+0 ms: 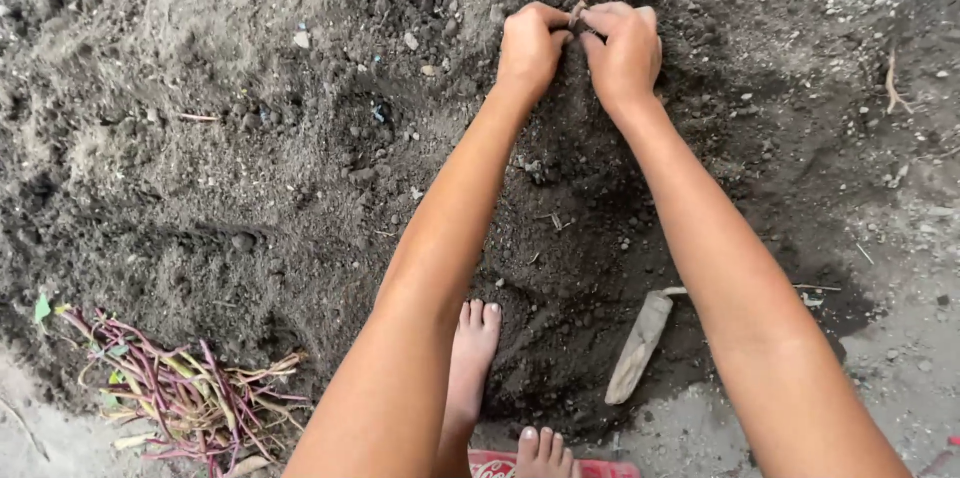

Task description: Planting sweet potato vine cuttings into garden soil by digging holes and covering the stems.

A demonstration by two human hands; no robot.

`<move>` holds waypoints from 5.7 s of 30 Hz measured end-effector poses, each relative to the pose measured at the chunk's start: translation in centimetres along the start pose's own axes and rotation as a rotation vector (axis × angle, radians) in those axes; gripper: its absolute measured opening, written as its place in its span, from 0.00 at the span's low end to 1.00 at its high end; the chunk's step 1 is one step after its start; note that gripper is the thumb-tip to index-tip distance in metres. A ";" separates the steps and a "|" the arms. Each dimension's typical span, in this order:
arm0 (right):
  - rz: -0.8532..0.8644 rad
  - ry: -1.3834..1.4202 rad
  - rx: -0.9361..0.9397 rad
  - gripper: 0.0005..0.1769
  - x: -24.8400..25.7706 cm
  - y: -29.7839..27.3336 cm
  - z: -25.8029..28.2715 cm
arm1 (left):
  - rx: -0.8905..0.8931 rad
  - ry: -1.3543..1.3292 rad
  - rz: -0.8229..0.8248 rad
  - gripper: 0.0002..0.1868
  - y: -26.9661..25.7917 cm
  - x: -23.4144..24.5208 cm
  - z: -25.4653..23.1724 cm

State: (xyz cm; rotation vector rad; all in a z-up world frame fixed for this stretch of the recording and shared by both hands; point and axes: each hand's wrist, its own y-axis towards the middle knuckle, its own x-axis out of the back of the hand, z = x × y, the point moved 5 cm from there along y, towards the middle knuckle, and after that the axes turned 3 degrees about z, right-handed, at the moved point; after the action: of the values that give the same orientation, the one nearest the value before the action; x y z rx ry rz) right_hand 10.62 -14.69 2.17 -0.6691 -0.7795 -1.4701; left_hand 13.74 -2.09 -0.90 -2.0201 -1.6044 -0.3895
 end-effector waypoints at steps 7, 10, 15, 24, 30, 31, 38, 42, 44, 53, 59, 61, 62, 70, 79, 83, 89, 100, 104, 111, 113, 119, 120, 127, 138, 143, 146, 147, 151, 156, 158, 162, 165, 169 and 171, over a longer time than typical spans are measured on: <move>-0.059 -0.104 -0.021 0.12 -0.9 0.0 -0.8 | 0.125 0.083 -0.060 0.06 -1.4 0.2 -1.7; -0.129 -0.200 0.077 0.10 -0.8 0.4 -0.4 | 0.116 0.107 -0.080 0.06 -1.3 0.8 -2.3; -0.009 -0.185 0.056 0.13 -0.5 0.5 0.0 | 0.090 0.070 -0.044 0.05 -1.6 0.6 -2.0; 0.080 0.086 0.012 0.12 1.4 -2.7 1.1 | -0.097 -0.052 -0.170 0.07 -7.1 -0.9 1.4; 0.248 -0.003 0.224 0.17 0.1 -5.1 2.6 | -0.252 -0.124 -0.318 0.18 -8.1 1.9 0.1; 0.246 -0.008 0.227 0.17 0.8 -5.1 3.6 | -0.256 -0.127 -0.321 0.18 -8.0 2.6 -0.6; 0.369 0.301 -0.258 0.14 6.0 -4.8 3.8 | -0.089 0.031 -0.305 0.14 -8.8 2.4 -1.6; 0.464 -0.012 -0.645 0.11 4.4 -6.2 -2.3 | 0.407 0.436 0.005 0.33 -11.2 1.4 -3.0; 0.543 0.016 -0.643 0.23 2.0 -8.3 -0.1 | 0.419 0.386 0.061 0.32 -10.9 -1.1 -1.1; 0.294 0.663 -0.476 0.25 5.7 -3.7 3.3 | 0.151 0.003 -0.111 0.22 -3.6 1.2 1.1; 0.281 0.077 -0.440 0.22 2.9 -1.4 -4.0 | 0.164 0.138 -0.019 0.27 -5.3 1.4 0.1; 0.401 -0.137 -0.522 0.24 1.4 -2.6 -3.4 | 0.159 0.245 0.039 0.29 -6.3 0.7 -0.8; 0.446 -0.038 -0.471 0.25 0.8 -3.6 -1.4 | 0.174 0.282 0.120 0.32 -6.9 0.0 -0.9; 0.579 -0.119 -0.158 0.32 0.4 -12.9 4.3 | 0.054 0.558 0.394 0.30 -14.5 -1.6 -1.2; 0.573 0.109 -0.289 0.09 6.3 -12.8 6.3 | 0.010 0.379 0.256 0.13 -10.5 -2.6 -2.1; 0.794 -0.148 -0.374 0.04 9.7 -12.8 8.7 | -0.133 0.479 0.307 0.10 -14.5 3.1 -12.6; 0.773 -0.141 -0.235 0.07 10.0 -12.9 11.6 | -0.201 0.531 0.159 0.08 -15.9 6.4 -15.0; 0.924 -0.473 -0.321 0.21 5.9 -19.0 8.1 | 0.255 0.414 0.126 0.13 -25.1 5.4 -8.4; 0.856 -0.433 -0.227 0.15 5.4 -20.2 7.1 | 0.389 0.483 0.062 0.09 -25.7 5.1 -2.6; 0.787 -0.133 -0.663 0.17 2.1 -19.7 4.1 | 0.338 0.208 0.050 0.08 -26.8 4.1 -0.5; 0.630 0.001 -0.654 0.16 1.3 -20.2 3.7 | 0.321 0.172 -0.039 0.10 -25.1 3.4 3.8; 0.224 0.172 -0.697 0.34 5.0 -19.4 1.4 | 0.200 0.031 -0.138 0.18 -21.6 4.8 4.9; 0.277 0.176 -0.694 0.31 6.4 -19.4 2.6 | 0.189 0.044 -0.132 0.19 -20.9 5.0 4.1; 0.498 0.520 -0.711 0.40 1.8 -20.3 5.5 | 0.408 0.114 0.192 0.32 -23.8 -1.3 4.0; 0.360 0.897 -0.675 0.20 2.5 -22.2 3.3 | 0.461 -0.443 0.280 0.39 -26.5 -2.0 2.4; 0.420 0.534 -0.803 0.28 8.0 -22.1 7.6 | 0.407 -0.334 0.303 0.23 -28.1 0.5 -3.5; 0.508 0.374 -0.892 0.42 10.1 -22.9 11.3 | 0.423 -0.244 0.296 0.23 -28.8 1.0 -4.0; 0.522 0.350 -0.870 0.41 9.9 -22.8 11.4 | 0.434 -0.212 0.326 0.37 -29.2 1.4 -4.1; 0.609 0.288 -0.832 0.32 9.4 -22.9 11.3 | 0.414 -0.246 0.288 0.32 -29.8 2.0 -2.0; 0.546 0.336 -0.775 0.21 9.9 -23.0 8.2 | 0.462 -0.285 0.084 0.21 -30.9 3.8 -1.1; 0.512 0.350 -0.784 0.19 9.3 -23.7 6.1 | 0.528 -0.296 0.111 0.23 -31.1 3.6 -0.9; 0.499 0.220 -0.501 0.29 1.8 -26.9 2.2 | 0.347 0.062 0.120 0.28 -30.3 -1.3 5.4; 0.528 0.699 -0.868 0.46 -2.2 -30.7 2.3 | 0.512 0.051 0.330 0.38 -32.5 -5.3 5.1; 0.521 1.004 -1.032 0.52 -3.4 -32.6 1.4 | 0.573 -0.288 0.366 0.38 -33.7 -7.1 5.8; 0.696 0.789 -0.809 0.30 -2.3 -32.3 1.1 | 0.498 -0.508 0.244 0.28 -34.2 -6.9 7.2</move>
State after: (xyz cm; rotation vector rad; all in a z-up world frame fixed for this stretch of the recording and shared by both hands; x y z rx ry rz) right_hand -21.53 -12.80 -1.29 -0.7519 0.6548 -1.1901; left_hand -21.66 1.72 -2.83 -1.9603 -1.4974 0.6037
